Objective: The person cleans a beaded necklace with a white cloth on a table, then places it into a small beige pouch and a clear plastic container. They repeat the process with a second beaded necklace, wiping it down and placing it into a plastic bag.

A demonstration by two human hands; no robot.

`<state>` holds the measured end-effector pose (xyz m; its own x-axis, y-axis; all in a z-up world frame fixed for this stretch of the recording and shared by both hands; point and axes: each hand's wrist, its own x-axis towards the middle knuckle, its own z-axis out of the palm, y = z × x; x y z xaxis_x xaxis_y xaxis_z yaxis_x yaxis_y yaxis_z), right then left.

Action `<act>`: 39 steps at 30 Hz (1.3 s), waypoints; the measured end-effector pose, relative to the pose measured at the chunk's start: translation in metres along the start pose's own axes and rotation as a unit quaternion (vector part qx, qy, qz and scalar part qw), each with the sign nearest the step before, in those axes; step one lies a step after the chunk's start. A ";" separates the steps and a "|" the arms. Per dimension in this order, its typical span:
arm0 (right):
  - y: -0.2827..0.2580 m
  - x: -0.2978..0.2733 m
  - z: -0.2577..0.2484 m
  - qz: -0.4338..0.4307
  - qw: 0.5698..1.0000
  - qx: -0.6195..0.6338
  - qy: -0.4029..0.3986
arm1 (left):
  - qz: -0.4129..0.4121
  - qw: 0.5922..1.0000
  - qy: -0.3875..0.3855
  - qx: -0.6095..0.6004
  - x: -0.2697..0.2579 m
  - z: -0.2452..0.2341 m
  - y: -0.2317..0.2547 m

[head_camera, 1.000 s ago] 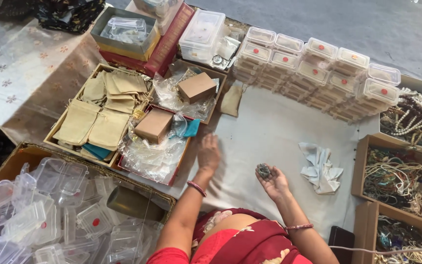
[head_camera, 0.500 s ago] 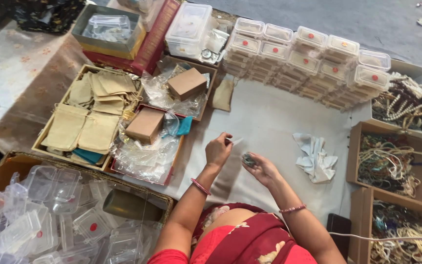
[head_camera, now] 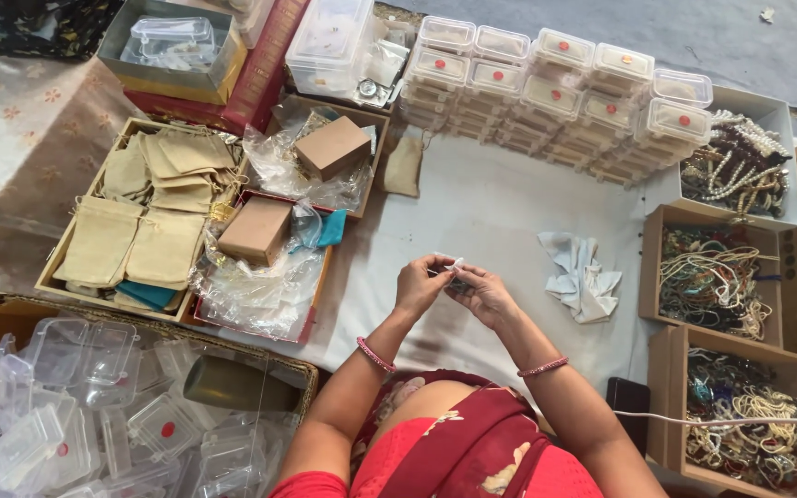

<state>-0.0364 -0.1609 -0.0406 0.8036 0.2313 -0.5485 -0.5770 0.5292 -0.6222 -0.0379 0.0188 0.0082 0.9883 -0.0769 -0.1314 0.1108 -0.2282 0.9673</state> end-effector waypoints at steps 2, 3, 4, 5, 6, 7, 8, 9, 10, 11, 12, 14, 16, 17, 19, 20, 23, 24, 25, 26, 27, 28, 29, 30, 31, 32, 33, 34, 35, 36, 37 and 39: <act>0.000 -0.002 -0.002 -0.003 1.000 -0.009 -0.003 | 0.027 0.999 0.030 0.000 -0.004 0.004 0.000; 0.000 -0.002 -0.002 -0.006 1.000 -0.018 -0.006 | 0.055 0.997 0.060 -0.001 -0.005 0.006 0.000; 0.002 -0.002 -0.004 -0.007 1.000 -0.017 -0.005 | 0.055 0.997 0.059 -0.001 -0.005 0.006 0.001; 0.004 -0.001 -0.006 -0.006 1.000 -0.025 -0.010 | 0.057 0.997 0.053 0.008 -0.006 0.007 0.002; 0.005 -0.001 -0.009 -0.005 0.999 -0.033 -0.014 | 0.059 0.997 0.047 0.017 -0.006 0.007 0.002; 0.006 0.001 -0.012 -0.006 0.999 -0.032 -0.013 | 0.060 0.997 0.046 0.017 -0.006 0.004 0.004; 0.007 0.004 -0.016 -0.005 0.999 -0.038 0.004 | 0.101 0.989 0.001 0.106 -0.006 0.001 0.006; 0.008 0.007 -0.018 -0.005 0.999 -0.044 0.020 | 0.141 0.970 -0.044 0.195 -0.006 -0.002 0.009; 0.007 0.008 -0.021 -0.006 0.999 -0.043 0.020 | 0.142 0.969 -0.044 0.195 -0.006 -0.006 0.016; 0.006 0.008 -0.024 -0.003 0.999 -0.048 0.009 | 0.218 0.940 -0.065 0.252 -0.006 -0.009 0.023; 0.005 0.008 -0.027 0.001 0.999 -0.054 -0.002 | 0.291 0.902 -0.087 0.308 -0.007 -0.012 0.030; -0.001 -0.001 -0.023 0.016 0.998 -0.068 -0.007 | 0.274 0.892 -0.121 0.338 -0.005 -0.010 0.029; -0.006 -0.006 -0.019 0.031 0.996 -0.082 -0.011 | 0.256 0.881 -0.155 0.366 -0.002 -0.006 0.023; -0.007 -0.008 -0.017 0.039 0.995 -0.091 -0.019 | 0.247 0.870 -0.162 0.395 -0.001 -0.002 0.018; -0.009 -0.009 -0.017 0.046 0.994 -0.099 -0.025 | 0.238 0.858 -0.171 0.422 0.000 0.004 0.008; -0.009 -0.009 -0.019 0.041 0.993 -0.108 -0.024 | 0.227 0.869 -0.160 0.409 0.000 0.006 0.003; -0.010 -0.009 -0.019 0.031 0.993 -0.116 -0.016 | 0.224 0.891 -0.118 0.377 -0.003 0.009 -0.001; -0.011 -0.009 -0.019 0.027 0.993 -0.115 -0.008 | 0.231 0.901 -0.088 0.357 -0.005 0.010 -0.002; -0.013 -0.012 -0.016 0.027 0.993 -0.115 -0.009 | 0.231 0.901 -0.087 0.357 -0.002 0.013 -0.011; -0.015 -0.014 -0.012 0.001 0.994 -0.110 0.004 | 0.227 0.907 -0.053 0.351 0.000 0.016 -0.020; -0.017 -0.016 -0.009 -0.025 0.994 -0.105 0.016 | 0.222 0.912 -0.019 0.344 0.002 0.018 -0.029; -0.019 -0.016 -0.008 -0.025 0.994 -0.105 0.016 | 0.222 0.912 -0.019 0.344 0.000 0.015 -0.021; -0.021 -0.015 -0.008 -0.083 0.991 -0.102 0.034 | 0.186 0.928 -0.020 0.322 -0.002 0.012 -0.013; -0.023 -0.015 -0.007 -0.140 0.984 -0.099 0.052 | 0.150 0.942 -0.022 0.299 -0.004 0.008 -0.004; -0.029 -0.021 0.000 -0.139 0.984 -0.099 0.052 | 0.149 0.942 -0.022 0.299 -0.003 0.009 -0.007; -0.034 -0.026 0.008 -0.155 0.977 -0.142 0.045 | 0.152 0.941 -0.020 0.300 -0.003 0.011 -0.009; -0.040 -0.032 0.015 -0.171 0.967 -0.184 0.037 | 0.155 0.940 -0.019 0.302 -0.002 0.012 -0.011; -0.043 -0.036 0.024 -0.171 0.967 -0.183 0.038 | 0.156 0.940 -0.020 0.302 0.000 0.014 -0.014; -0.046 -0.041 0.032 -0.183 0.953 -0.239 0.029 | 0.164 0.939 -0.010 0.304 0.002 0.018 -0.017; -0.048 -0.046 0.041 -0.194 0.936 -0.294 0.020 | 0.173 0.937 0.001 0.305 0.004 0.021 -0.020; -0.050 -0.050 0.047 -0.194 0.936 -0.294 0.020 | 0.173 0.937 0.001 0.305 0.004 0.022 -0.019; -0.053 -0.058 0.060 -0.190 0.870 -0.452 0.053 | 0.187 0.933 0.003 0.306 0.003 0.024 -0.018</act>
<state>-0.0435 -0.1531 0.0573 0.9709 0.0785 -0.2262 -0.1906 -0.3181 -0.9287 -0.0394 -0.0005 -0.0146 0.9464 -0.2582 0.1939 -0.3216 -0.6982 0.6397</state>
